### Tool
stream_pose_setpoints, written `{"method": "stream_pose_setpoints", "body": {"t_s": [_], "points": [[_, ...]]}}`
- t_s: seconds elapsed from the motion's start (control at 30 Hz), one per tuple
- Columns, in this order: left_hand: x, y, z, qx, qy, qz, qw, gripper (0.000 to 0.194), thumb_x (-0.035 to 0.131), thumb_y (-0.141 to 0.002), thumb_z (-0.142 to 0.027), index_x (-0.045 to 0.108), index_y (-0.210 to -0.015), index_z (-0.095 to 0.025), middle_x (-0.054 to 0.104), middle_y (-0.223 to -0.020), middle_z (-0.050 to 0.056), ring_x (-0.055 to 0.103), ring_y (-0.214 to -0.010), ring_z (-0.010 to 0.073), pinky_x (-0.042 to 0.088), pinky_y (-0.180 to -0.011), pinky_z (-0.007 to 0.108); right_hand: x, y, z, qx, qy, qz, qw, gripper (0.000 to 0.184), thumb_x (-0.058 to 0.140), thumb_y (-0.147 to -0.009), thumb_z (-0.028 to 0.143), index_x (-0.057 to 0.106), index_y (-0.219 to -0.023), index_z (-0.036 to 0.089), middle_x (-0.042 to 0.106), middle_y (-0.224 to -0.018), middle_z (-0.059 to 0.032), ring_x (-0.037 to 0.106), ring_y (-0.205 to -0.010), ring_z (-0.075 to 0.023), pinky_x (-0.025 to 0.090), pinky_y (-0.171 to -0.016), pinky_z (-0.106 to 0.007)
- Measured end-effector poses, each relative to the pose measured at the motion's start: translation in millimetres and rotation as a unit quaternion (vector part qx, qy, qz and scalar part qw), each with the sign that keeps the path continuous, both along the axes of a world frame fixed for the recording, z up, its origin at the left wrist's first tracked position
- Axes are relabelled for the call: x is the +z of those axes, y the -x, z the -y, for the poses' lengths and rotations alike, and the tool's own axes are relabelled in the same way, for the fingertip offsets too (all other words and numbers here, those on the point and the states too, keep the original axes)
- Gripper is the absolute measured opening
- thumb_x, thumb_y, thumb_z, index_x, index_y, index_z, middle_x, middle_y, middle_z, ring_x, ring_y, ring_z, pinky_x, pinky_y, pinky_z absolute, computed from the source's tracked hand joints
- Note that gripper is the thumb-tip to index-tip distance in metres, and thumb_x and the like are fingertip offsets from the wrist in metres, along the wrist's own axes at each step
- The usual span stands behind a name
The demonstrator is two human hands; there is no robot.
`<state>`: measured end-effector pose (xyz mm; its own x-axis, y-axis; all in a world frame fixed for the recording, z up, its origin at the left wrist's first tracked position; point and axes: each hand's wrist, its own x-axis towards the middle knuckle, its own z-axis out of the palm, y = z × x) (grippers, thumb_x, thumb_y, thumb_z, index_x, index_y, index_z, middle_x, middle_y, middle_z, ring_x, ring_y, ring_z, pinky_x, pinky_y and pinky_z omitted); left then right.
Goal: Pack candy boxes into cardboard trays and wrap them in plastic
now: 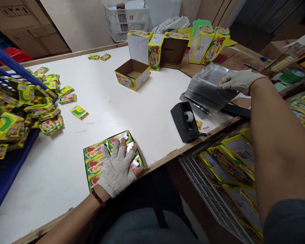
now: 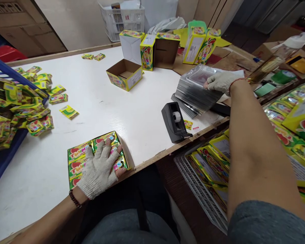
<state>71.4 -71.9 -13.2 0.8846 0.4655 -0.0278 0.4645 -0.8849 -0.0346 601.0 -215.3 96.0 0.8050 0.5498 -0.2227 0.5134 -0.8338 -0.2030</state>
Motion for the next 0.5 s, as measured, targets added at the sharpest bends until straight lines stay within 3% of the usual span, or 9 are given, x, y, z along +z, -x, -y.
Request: {"method": "stream_pose_setpoints", "body": {"t_s": [0.17,0.33,0.5], "points": [[0.0,0.2,0.1,-0.002,0.004,0.010,1.000,0.079,0.078,-0.096,-0.057,0.061,-0.166,-0.025,0.045,-0.177,0.028,0.045,-0.162,0.0591,0.026,-0.127,0.091,2.9,2.0,1.8,0.059,0.090,0.078,0.991,0.027,0.064,-0.112,0.022,0.083,-0.115,0.003,0.080,-0.108,-0.0100,0.056,-0.085,-0.0110,0.041,-0.081,-0.032],[-1.1,0.4,0.2,-0.001,0.007,0.016,1.000,0.078,0.077,-0.097,-0.057,0.061,-0.166,-0.026,0.044,-0.179,0.026,0.043,-0.164,0.0580,0.024,-0.129,0.090,-3.6,11.8,-16.3,0.112,0.240,0.149,0.953,0.027,0.066,-0.100,0.010,0.086,-0.119,0.008,0.080,-0.129,-0.0231,0.072,-0.110,-0.0255,0.046,-0.092,-0.038],[-2.3,2.2,0.3,-0.006,0.015,0.026,1.000,0.079,0.076,-0.097,-0.060,0.062,-0.165,-0.024,0.046,-0.177,0.028,0.043,-0.163,0.0599,0.024,-0.127,0.092,-13.2,25.2,-12.3,0.056,0.222,0.205,0.952,0.041,0.050,-0.106,0.014,0.079,-0.132,0.001,0.076,-0.133,-0.0332,0.073,-0.125,-0.0341,0.051,-0.097,-0.040]]}}
